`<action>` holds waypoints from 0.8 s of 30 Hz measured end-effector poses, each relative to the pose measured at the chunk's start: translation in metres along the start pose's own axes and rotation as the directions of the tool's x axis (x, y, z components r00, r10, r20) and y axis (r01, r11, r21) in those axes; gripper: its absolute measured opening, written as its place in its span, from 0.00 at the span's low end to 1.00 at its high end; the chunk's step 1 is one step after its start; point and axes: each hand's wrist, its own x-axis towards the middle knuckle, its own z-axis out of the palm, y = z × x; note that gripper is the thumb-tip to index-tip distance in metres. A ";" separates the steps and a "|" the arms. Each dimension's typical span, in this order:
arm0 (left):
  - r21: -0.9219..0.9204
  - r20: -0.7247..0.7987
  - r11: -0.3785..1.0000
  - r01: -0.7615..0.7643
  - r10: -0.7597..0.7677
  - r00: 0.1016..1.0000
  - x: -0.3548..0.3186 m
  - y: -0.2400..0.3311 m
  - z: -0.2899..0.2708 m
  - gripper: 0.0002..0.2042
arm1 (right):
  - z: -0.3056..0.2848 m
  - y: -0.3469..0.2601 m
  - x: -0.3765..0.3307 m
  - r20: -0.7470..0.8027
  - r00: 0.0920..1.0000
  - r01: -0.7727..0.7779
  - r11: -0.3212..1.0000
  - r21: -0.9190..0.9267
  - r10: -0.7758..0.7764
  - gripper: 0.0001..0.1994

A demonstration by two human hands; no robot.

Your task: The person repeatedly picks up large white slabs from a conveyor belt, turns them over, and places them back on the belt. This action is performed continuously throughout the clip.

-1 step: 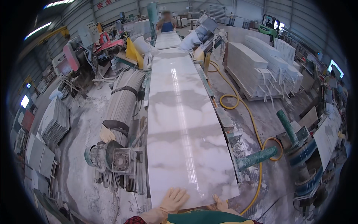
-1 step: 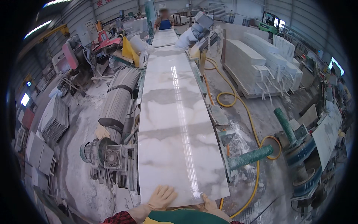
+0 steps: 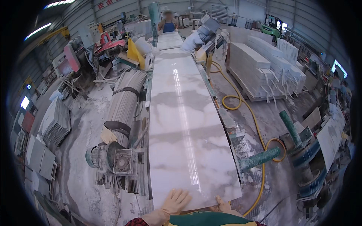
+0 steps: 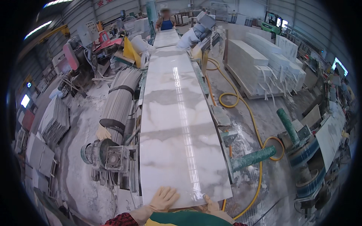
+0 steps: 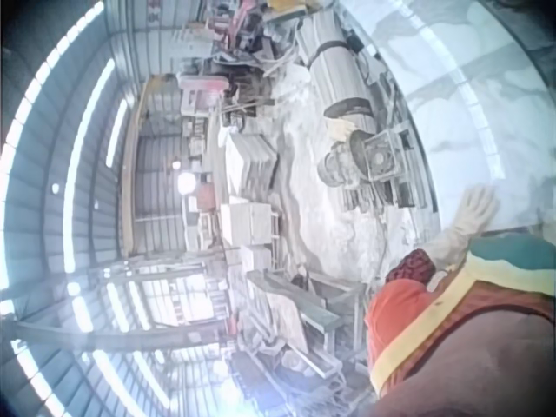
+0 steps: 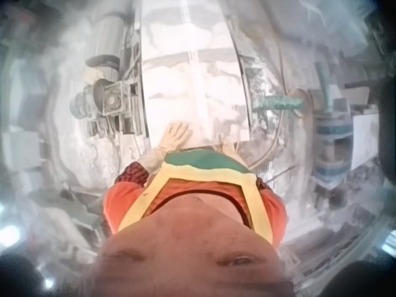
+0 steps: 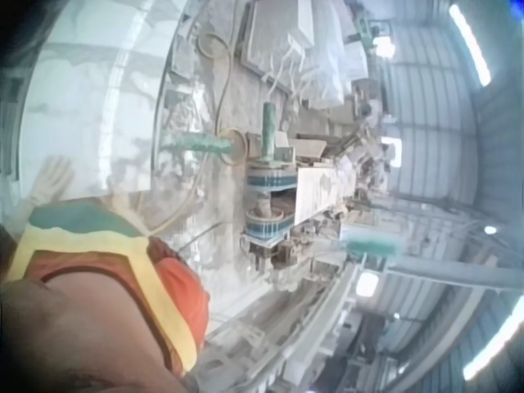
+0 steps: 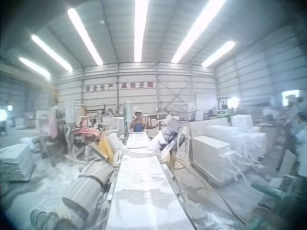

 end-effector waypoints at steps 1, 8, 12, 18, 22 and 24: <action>0.006 -0.010 1.000 -0.009 0.009 1.000 0.002 0.000 -0.002 0.30 | -0.001 -0.001 0.003 -0.060 0.998 -0.020 0.999 -0.028 0.018 0.28; 0.024 -0.070 0.999 -0.021 0.023 0.997 0.003 0.005 -0.004 0.29 | 0.016 -0.011 -0.021 -0.036 0.999 -0.013 0.993 -0.119 0.008 0.27; 0.024 -0.106 0.999 -0.034 0.036 0.994 0.001 0.005 0.003 0.29 | -0.005 -0.003 -0.003 -0.038 0.999 0.012 0.995 -0.095 -0.016 0.25; -0.161 0.075 0.987 -0.014 0.026 0.997 0.005 0.001 -0.015 0.28 | -0.002 0.000 -0.012 0.024 1.000 -0.010 1.000 -0.017 0.011 0.24; -0.412 0.162 0.891 -0.189 0.276 0.947 0.006 -0.070 0.000 0.29 | -0.012 -0.001 -0.012 0.061 0.994 -0.095 0.995 -0.013 0.096 0.25; -0.419 0.150 0.893 -0.163 0.246 0.958 0.021 -0.116 0.006 0.31 | -0.002 -0.001 -0.022 0.018 0.997 -0.072 0.995 -0.073 0.073 0.27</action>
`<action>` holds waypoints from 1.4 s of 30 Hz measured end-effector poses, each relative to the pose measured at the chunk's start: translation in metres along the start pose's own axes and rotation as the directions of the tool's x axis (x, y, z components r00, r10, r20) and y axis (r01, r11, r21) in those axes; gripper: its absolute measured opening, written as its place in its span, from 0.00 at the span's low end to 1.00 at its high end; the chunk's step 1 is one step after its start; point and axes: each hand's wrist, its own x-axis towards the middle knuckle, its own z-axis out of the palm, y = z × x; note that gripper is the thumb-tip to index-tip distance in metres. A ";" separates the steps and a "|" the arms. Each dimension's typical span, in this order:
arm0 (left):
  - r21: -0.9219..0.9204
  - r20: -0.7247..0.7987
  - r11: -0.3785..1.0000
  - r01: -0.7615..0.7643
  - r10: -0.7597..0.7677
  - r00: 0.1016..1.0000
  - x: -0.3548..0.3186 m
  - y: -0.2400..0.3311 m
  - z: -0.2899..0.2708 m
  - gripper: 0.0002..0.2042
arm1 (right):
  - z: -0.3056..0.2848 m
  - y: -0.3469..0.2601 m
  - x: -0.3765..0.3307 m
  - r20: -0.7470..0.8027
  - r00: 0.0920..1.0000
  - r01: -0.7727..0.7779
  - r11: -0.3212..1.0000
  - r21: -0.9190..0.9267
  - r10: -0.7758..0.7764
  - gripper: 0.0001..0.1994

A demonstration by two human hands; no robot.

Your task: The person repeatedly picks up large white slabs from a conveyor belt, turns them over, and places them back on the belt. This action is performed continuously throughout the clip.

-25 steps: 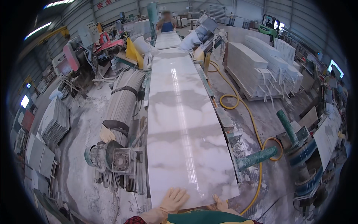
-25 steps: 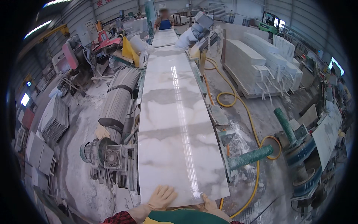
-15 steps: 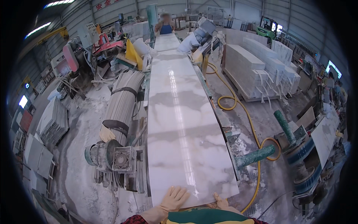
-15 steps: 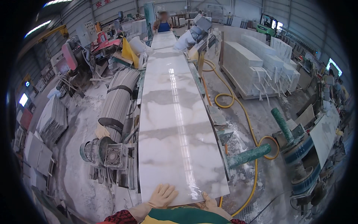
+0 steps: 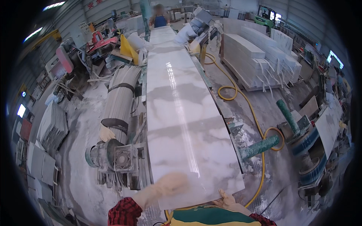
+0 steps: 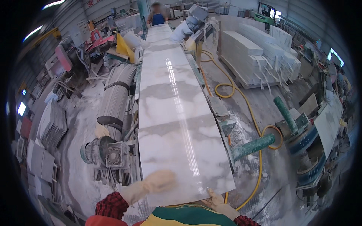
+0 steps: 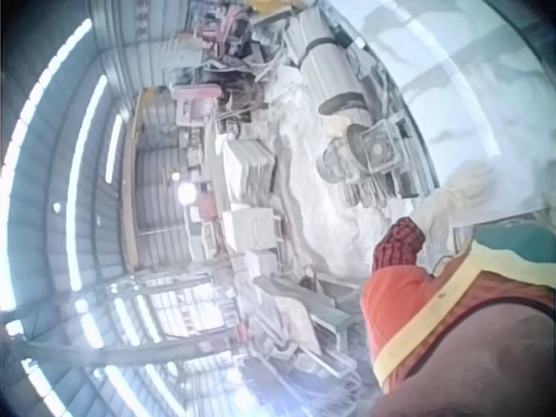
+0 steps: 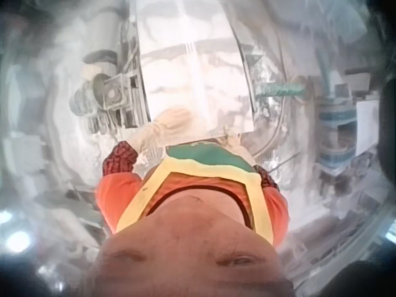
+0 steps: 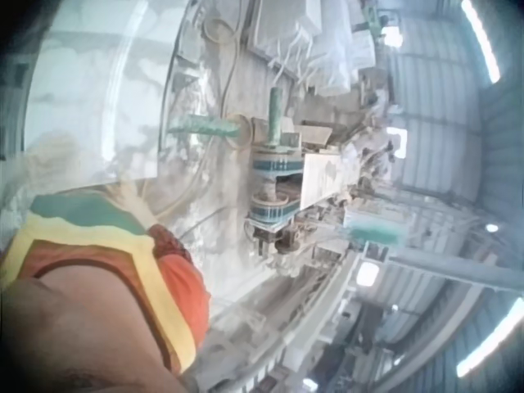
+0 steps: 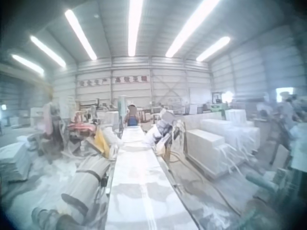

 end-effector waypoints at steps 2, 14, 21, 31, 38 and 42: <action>0.133 -0.103 0.976 0.174 -0.161 0.981 0.041 -0.034 -0.051 0.33 | 0.003 0.001 -0.003 -0.042 0.999 0.018 0.997 -0.069 -0.021 0.29; 0.111 0.039 0.608 0.786 -0.793 0.608 0.178 -0.140 -0.159 0.36 | -0.014 0.014 0.000 -0.041 0.995 0.076 0.974 -0.215 -0.087 0.33; 0.146 -0.092 0.618 0.772 -0.769 0.633 0.174 -0.052 -0.203 0.37 | -0.054 0.033 0.023 -0.038 0.989 0.141 0.986 -0.088 -0.145 0.27; -0.139 -0.237 0.775 0.617 -0.631 0.739 0.280 0.108 -0.208 0.26 | -0.114 -0.072 -0.084 0.025 0.726 0.546 0.554 -0.628 -0.687 0.23; -0.467 -0.321 0.761 0.451 -0.621 0.715 0.393 0.122 -0.076 0.27 | -0.181 -0.274 -0.184 -0.115 0.444 0.875 0.457 -0.158 -0.889 0.22; -0.562 -0.302 0.756 0.334 -0.564 0.768 0.459 0.112 0.038 0.26 | -0.251 -0.355 -0.244 -0.325 0.433 0.835 0.510 -0.206 -0.841 0.23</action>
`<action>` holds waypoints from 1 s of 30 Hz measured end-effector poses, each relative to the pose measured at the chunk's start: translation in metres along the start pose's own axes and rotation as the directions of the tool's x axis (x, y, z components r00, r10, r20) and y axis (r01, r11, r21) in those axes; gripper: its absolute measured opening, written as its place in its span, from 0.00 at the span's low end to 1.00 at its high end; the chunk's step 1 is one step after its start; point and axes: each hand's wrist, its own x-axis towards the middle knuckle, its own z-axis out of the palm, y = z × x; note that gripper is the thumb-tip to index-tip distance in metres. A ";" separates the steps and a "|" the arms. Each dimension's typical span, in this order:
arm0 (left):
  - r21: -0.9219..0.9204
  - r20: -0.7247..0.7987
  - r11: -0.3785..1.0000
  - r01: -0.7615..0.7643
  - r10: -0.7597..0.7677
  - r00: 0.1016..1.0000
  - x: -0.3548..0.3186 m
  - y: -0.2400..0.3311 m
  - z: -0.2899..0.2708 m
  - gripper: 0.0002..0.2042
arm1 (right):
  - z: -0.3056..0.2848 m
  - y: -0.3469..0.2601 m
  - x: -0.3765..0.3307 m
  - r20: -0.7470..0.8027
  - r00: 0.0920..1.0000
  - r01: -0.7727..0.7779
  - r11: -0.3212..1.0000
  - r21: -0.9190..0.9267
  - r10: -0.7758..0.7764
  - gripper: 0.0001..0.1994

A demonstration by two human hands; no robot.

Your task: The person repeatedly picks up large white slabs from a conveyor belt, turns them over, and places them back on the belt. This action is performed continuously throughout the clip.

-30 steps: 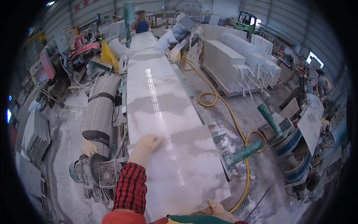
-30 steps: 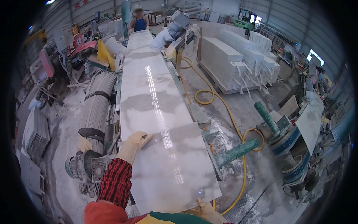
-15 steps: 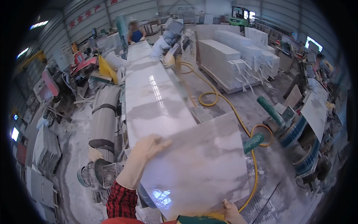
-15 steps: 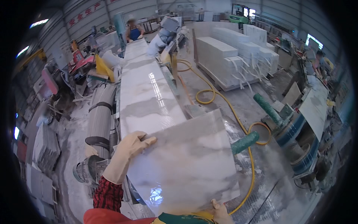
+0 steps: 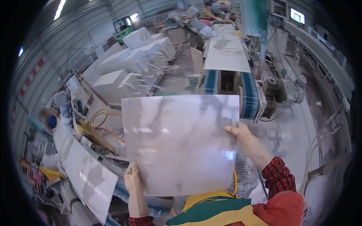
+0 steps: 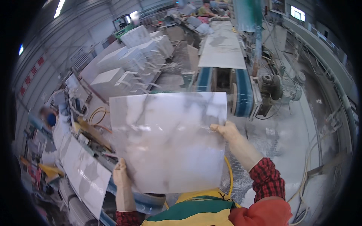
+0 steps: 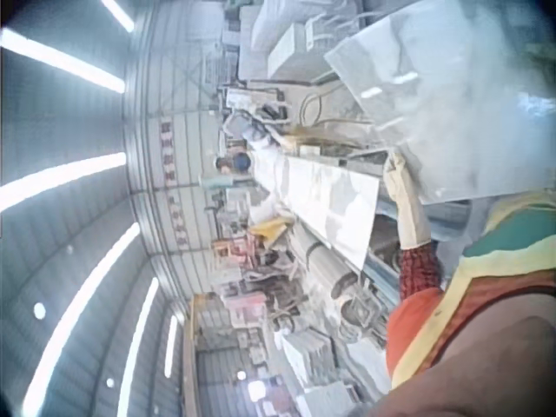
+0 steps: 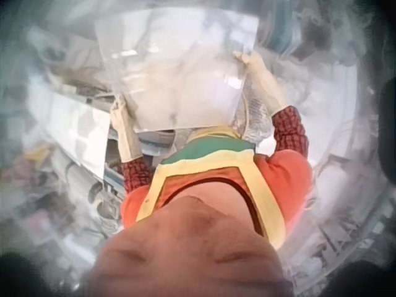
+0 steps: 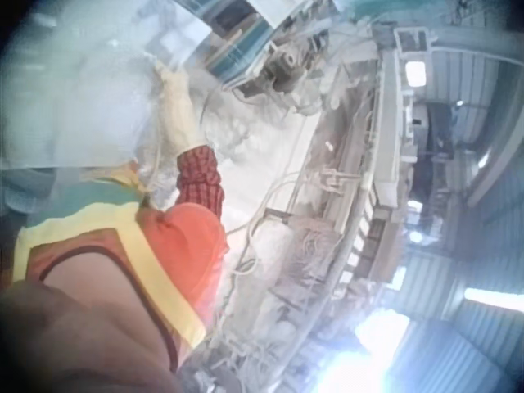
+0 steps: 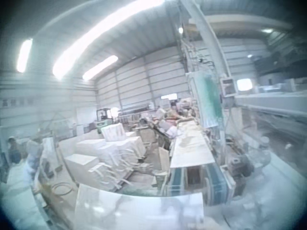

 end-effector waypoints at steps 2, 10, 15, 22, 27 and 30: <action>-0.074 0.093 0.990 0.117 -0.110 0.990 0.001 -0.004 0.056 0.26 | -0.025 -0.010 0.015 -0.065 0.998 -0.017 1.000 0.005 0.018 0.23; 0.497 0.506 0.788 -0.364 0.077 0.859 0.033 0.000 0.211 0.30 | -0.121 0.004 0.088 -0.390 0.892 -0.204 0.974 0.102 0.228 0.23; 0.564 0.555 0.816 -0.125 -0.262 0.790 0.087 0.038 0.340 0.37 | -0.231 0.053 0.138 -0.214 0.911 0.037 0.588 -0.808 -0.351 0.25; 0.527 0.668 0.815 -0.239 -0.224 0.710 0.158 0.062 0.404 0.40 | -0.176 -0.013 0.165 -0.267 0.941 -0.184 0.349 -0.919 -0.208 0.32; 0.523 0.702 0.825 -0.213 -0.276 0.657 0.178 0.075 0.434 0.39 | -0.180 0.004 0.166 -0.224 0.891 -0.072 0.364 -0.928 -0.394 0.21; 0.512 0.714 0.831 -0.218 -0.271 0.645 0.187 0.074 0.454 0.40 | -0.161 -0.012 0.131 -0.389 0.919 -0.189 0.806 -0.561 -0.055 0.23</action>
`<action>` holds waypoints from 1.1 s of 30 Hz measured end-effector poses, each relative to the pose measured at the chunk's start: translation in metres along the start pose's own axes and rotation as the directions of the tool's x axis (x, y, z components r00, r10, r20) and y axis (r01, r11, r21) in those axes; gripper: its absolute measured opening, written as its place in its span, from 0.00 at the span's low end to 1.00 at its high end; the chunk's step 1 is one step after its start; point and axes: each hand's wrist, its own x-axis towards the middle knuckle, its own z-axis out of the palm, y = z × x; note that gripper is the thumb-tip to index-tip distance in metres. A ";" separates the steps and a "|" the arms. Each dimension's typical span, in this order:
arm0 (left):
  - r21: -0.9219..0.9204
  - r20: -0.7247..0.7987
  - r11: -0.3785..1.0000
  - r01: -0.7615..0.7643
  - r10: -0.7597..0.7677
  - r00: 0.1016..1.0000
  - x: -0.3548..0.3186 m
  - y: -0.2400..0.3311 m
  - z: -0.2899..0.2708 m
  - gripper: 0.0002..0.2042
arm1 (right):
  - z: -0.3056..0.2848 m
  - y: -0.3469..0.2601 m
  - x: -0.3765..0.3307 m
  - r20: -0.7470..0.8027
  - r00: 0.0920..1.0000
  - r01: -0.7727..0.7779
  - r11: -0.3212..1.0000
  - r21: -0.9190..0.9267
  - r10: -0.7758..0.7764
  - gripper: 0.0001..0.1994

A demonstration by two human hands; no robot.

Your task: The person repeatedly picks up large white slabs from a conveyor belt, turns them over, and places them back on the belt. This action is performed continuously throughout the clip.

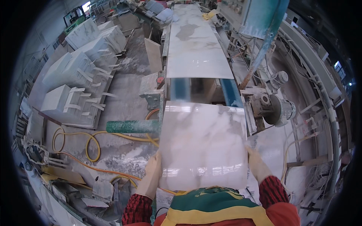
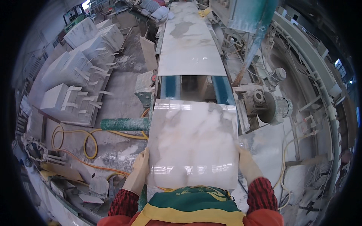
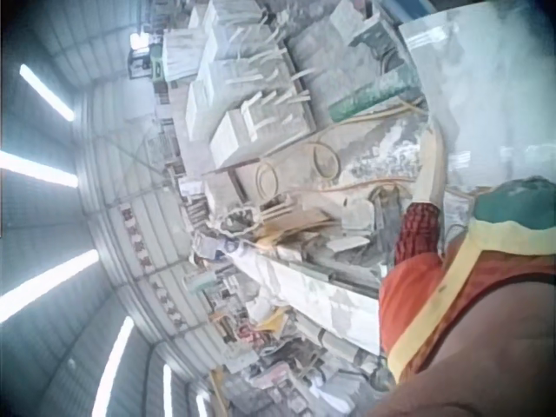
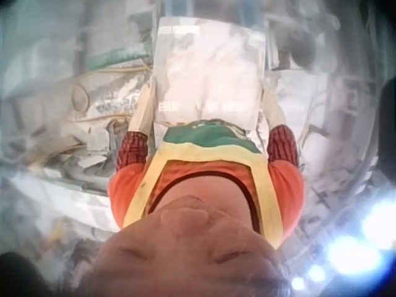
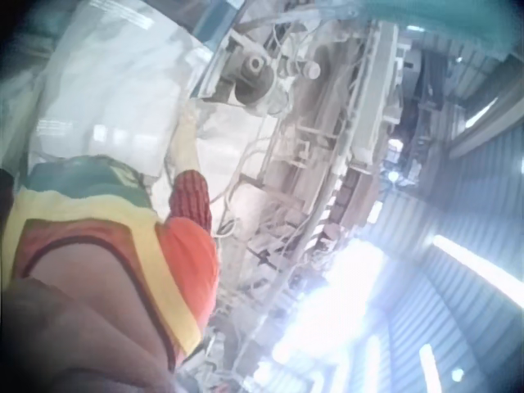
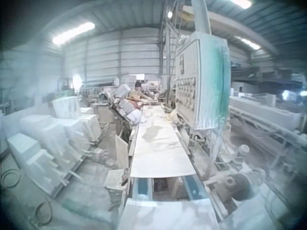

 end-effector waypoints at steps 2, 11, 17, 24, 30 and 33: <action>-0.045 0.031 0.993 0.113 -0.111 0.993 0.005 0.023 -0.007 0.41 | 0.006 0.037 -0.034 0.224 0.942 -0.327 0.843 0.428 0.252 0.27; -0.249 0.139 0.947 0.202 -0.172 0.975 0.028 0.027 -0.010 0.45 | 0.039 0.108 -0.040 0.053 0.825 -0.489 0.664 0.565 0.562 0.26; -0.055 0.214 0.926 0.374 -0.354 0.910 0.013 0.033 -0.011 0.46 | 0.033 0.054 0.000 0.030 0.855 -0.419 0.656 0.627 0.518 0.27; -0.059 0.124 0.936 0.347 -0.338 0.933 0.049 0.057 -0.004 0.44 | 0.018 0.037 0.048 0.005 0.910 -0.368 0.804 0.468 0.414 0.36; -0.040 0.115 0.922 0.385 -0.378 0.919 0.063 0.075 -0.002 0.43 | 0.012 0.021 0.072 0.044 0.889 -0.398 0.722 0.566 0.456 0.36; -0.052 0.123 0.928 0.369 -0.361 0.924 0.070 0.083 -0.003 0.42 | 0.005 0.028 0.086 0.032 0.856 -0.465 0.741 0.484 0.516 0.35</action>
